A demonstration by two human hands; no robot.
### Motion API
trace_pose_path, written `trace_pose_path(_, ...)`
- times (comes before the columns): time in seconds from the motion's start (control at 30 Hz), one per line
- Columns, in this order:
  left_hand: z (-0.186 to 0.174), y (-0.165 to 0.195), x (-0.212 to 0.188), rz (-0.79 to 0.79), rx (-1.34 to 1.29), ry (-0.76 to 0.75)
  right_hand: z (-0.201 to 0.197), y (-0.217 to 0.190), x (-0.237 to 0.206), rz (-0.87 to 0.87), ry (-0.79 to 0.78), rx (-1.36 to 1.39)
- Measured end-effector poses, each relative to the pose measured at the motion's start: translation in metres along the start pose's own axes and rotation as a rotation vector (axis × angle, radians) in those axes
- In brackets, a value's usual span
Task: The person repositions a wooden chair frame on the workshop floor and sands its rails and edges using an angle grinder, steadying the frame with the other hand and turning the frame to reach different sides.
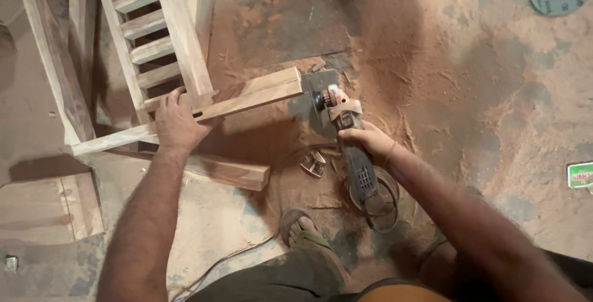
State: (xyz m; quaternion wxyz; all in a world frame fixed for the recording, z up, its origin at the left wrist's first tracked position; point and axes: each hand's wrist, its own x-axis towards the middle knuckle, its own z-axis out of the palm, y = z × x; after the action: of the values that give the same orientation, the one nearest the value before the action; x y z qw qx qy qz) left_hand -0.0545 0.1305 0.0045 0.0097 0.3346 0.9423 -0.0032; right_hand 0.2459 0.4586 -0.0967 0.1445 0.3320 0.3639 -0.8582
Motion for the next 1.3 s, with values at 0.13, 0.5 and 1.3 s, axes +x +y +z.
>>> trace_pose_path(0.13,0.001,0.000,-0.001,-0.002,0.003,0.024,0.005,-0.009,0.007,0.044,-0.028,0.001)
trace_pose_path(0.5,0.003,-0.003,-0.001,-0.012,0.005,0.002,0.029,-0.038,0.026,-0.052,-0.098,0.029)
trace_pose_path(1.3,-0.003,-0.003,-0.002,-0.055,-0.040,-0.027,-0.003,0.001,-0.008,0.061,-0.031,0.010)
